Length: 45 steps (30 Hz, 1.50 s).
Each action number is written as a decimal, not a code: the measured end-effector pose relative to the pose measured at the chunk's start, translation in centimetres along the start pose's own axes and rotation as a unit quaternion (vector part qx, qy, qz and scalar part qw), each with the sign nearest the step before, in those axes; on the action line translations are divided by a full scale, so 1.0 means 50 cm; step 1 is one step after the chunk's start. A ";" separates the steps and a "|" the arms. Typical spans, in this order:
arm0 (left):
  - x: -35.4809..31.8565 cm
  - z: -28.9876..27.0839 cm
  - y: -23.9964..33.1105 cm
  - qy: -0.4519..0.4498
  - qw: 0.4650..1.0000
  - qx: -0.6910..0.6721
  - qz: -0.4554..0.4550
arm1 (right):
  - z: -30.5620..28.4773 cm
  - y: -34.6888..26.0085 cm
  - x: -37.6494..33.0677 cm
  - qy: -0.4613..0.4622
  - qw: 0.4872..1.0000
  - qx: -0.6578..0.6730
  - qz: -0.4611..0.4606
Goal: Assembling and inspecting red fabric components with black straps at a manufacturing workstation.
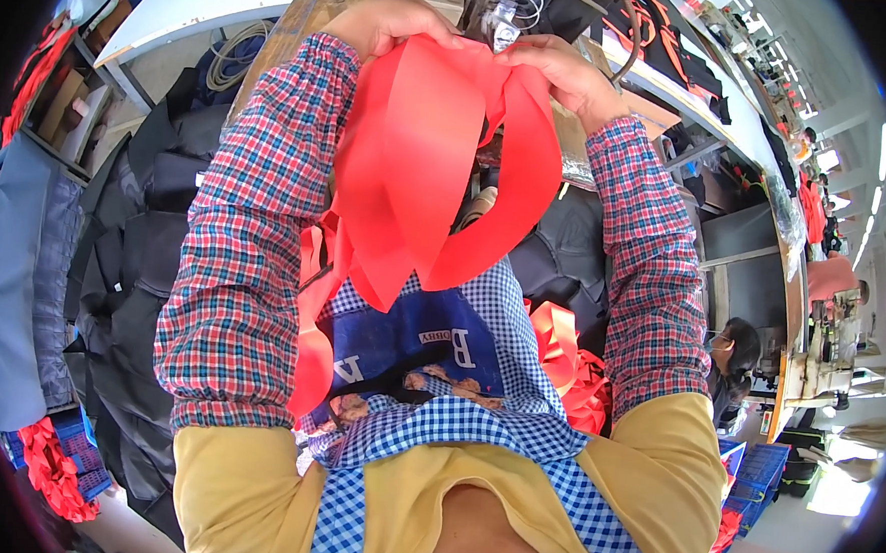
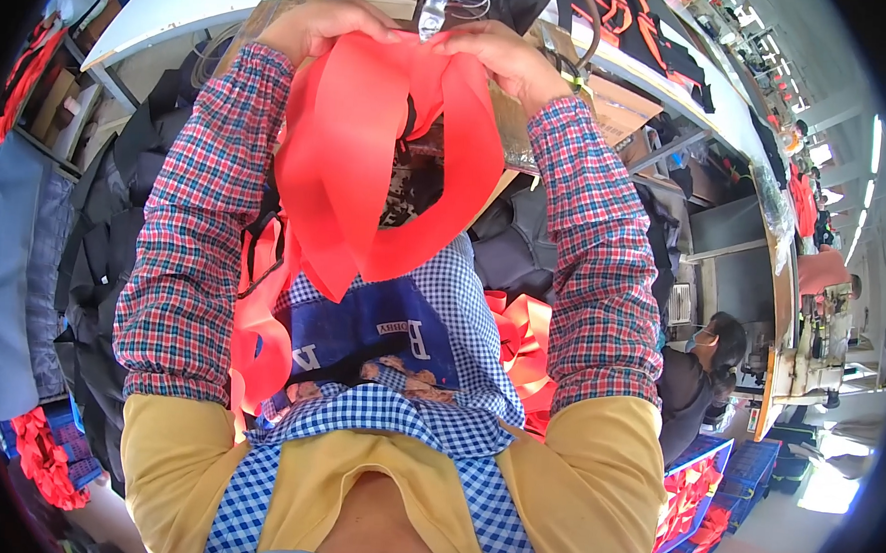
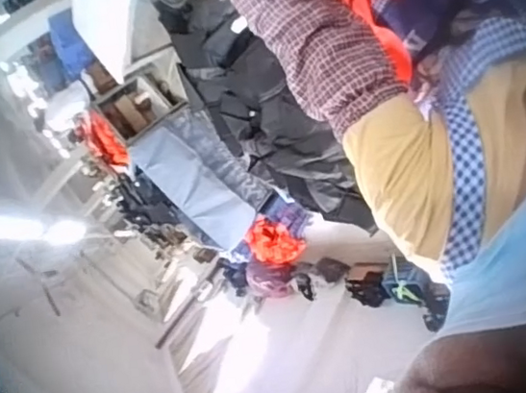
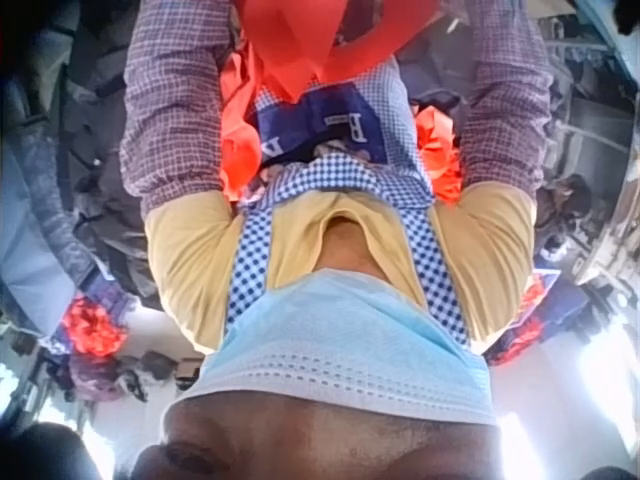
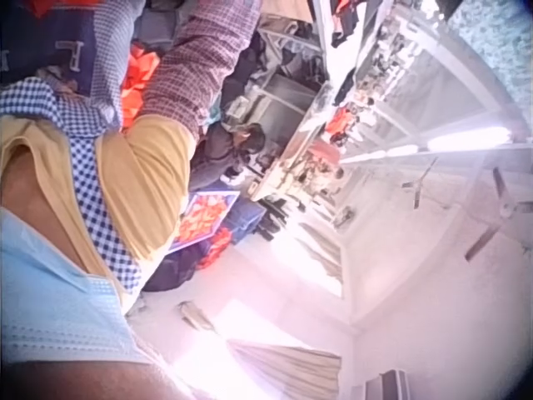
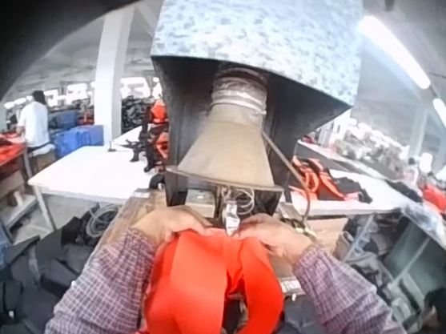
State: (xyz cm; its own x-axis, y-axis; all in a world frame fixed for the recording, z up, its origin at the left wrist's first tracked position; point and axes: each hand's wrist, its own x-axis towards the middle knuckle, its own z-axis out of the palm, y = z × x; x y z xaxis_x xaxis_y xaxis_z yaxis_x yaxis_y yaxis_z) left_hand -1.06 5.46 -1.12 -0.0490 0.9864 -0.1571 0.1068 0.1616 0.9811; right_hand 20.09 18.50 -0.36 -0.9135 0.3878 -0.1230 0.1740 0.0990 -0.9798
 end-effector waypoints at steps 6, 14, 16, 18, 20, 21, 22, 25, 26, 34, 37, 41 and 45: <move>-0.004 -0.004 -0.006 -0.003 1.000 -0.018 -0.005 | 0.008 -0.003 -0.001 0.003 1.000 0.007 -0.008; 0.000 -0.001 -0.010 0.000 0.999 -0.041 0.013 | 0.007 0.002 0.000 0.023 1.000 0.014 -0.014; 0.003 0.000 -0.012 0.001 0.999 -0.047 0.025 | 0.007 0.003 -0.001 0.024 0.999 0.025 -0.013; 0.005 0.002 -0.012 0.018 0.999 -0.036 0.018 | 0.009 0.000 -0.004 0.028 0.999 0.020 -0.011; 0.009 0.001 -0.014 0.019 0.999 -0.043 0.018 | 0.005 0.002 0.000 0.024 0.999 0.024 -0.014; 0.010 0.000 -0.015 0.020 0.998 -0.051 0.017 | 0.003 0.003 0.001 0.021 0.999 0.028 -0.015; 0.009 0.003 -0.013 0.019 0.998 -0.052 0.017 | 0.003 0.003 0.000 0.022 0.999 0.028 -0.015; 0.004 0.008 -0.009 0.036 0.999 -0.036 0.016 | 0.005 0.003 -0.007 0.024 0.999 0.028 -0.014; 0.000 0.006 -0.009 0.031 0.998 -0.047 0.020 | 0.008 0.002 -0.010 0.027 0.999 0.034 -0.017; -0.015 0.018 0.000 0.027 0.999 -0.032 0.026 | 0.011 0.005 -0.023 0.021 0.997 0.062 -0.027; -0.014 0.013 -0.006 0.027 0.999 -0.028 0.034 | 0.021 0.004 -0.026 0.029 0.997 0.060 -0.028; -0.007 0.018 -0.011 0.029 0.998 -0.035 0.037 | 0.016 0.012 -0.034 0.039 0.995 0.081 -0.032; -0.067 -0.092 -0.075 0.098 0.750 0.355 0.550 | 0.002 -0.012 -0.052 0.051 0.994 0.075 -0.059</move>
State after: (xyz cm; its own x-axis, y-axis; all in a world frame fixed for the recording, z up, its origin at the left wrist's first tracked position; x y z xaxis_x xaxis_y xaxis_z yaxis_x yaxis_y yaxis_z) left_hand -5.87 1.39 -3.72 0.3184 0.5238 0.7901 0.6875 -0.7015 0.1880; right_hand 22.32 17.34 0.54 -0.8806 0.4739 0.0024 0.0045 0.0136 -0.9999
